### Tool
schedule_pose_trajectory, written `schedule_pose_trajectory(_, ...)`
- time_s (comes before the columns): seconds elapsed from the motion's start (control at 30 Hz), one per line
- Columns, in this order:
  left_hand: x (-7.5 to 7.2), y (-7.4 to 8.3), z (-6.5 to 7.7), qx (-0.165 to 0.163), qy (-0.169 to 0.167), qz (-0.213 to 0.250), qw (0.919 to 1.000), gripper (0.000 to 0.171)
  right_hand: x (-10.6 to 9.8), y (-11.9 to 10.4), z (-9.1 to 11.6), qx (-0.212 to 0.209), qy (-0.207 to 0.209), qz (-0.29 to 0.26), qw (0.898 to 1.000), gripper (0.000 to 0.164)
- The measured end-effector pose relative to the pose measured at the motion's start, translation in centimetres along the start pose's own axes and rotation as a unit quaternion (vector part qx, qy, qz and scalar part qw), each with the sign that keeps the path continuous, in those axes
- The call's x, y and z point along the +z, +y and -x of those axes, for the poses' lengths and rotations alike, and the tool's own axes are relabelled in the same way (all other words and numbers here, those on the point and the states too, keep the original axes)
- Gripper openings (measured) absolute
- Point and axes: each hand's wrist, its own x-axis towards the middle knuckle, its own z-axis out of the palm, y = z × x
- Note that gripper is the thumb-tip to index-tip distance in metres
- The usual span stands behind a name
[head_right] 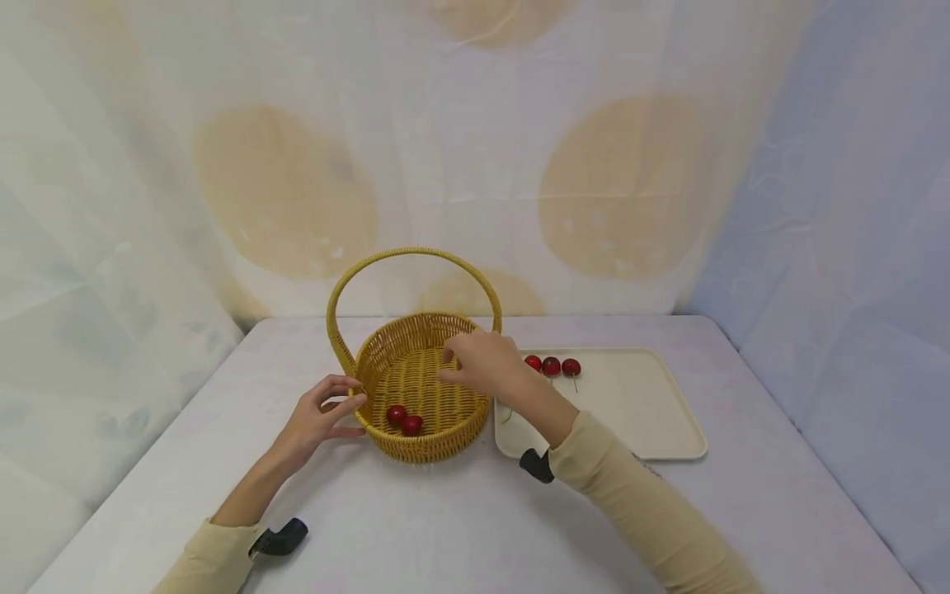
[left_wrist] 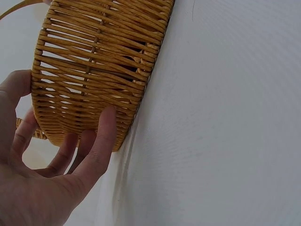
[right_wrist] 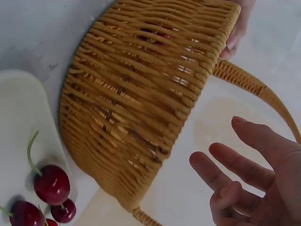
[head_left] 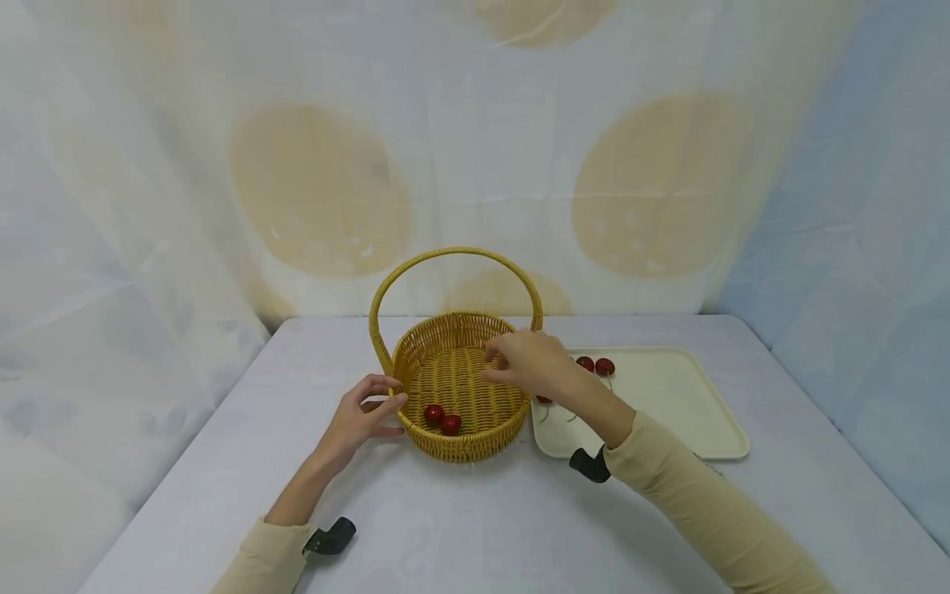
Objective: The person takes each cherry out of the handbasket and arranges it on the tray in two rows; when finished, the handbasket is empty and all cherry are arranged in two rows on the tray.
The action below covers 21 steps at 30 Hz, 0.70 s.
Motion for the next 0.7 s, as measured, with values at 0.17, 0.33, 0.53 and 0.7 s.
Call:
schedule_pose_trajectory(0.17,0.0,0.0,0.1,0.002,0.002,-0.002,1.0000,0.044,1.1,-0.7,-0.7,-0.018,0.002,0.006,1.000,0.033)
schedule_pose_trajectory(0.33,-0.1,0.0,0.0,0.000,0.005,0.000,1.0000,0.043,2.1,-1.5,-1.1,-0.023,-0.015,0.005,1.000,0.032)
schedule_pose_trajectory(0.53,-0.1,-0.1,0.0,-0.001,0.003,0.006,1.0000,0.044,3.6,-2.2,-1.6,-0.033,-0.030,0.003,0.999,0.028)
schedule_pose_trajectory(0.7,-0.1,-0.1,0.1,-0.001,0.001,0.012,0.9999,0.044,5.0,-2.5,-2.2,-0.047,-0.033,0.001,0.998,0.026)
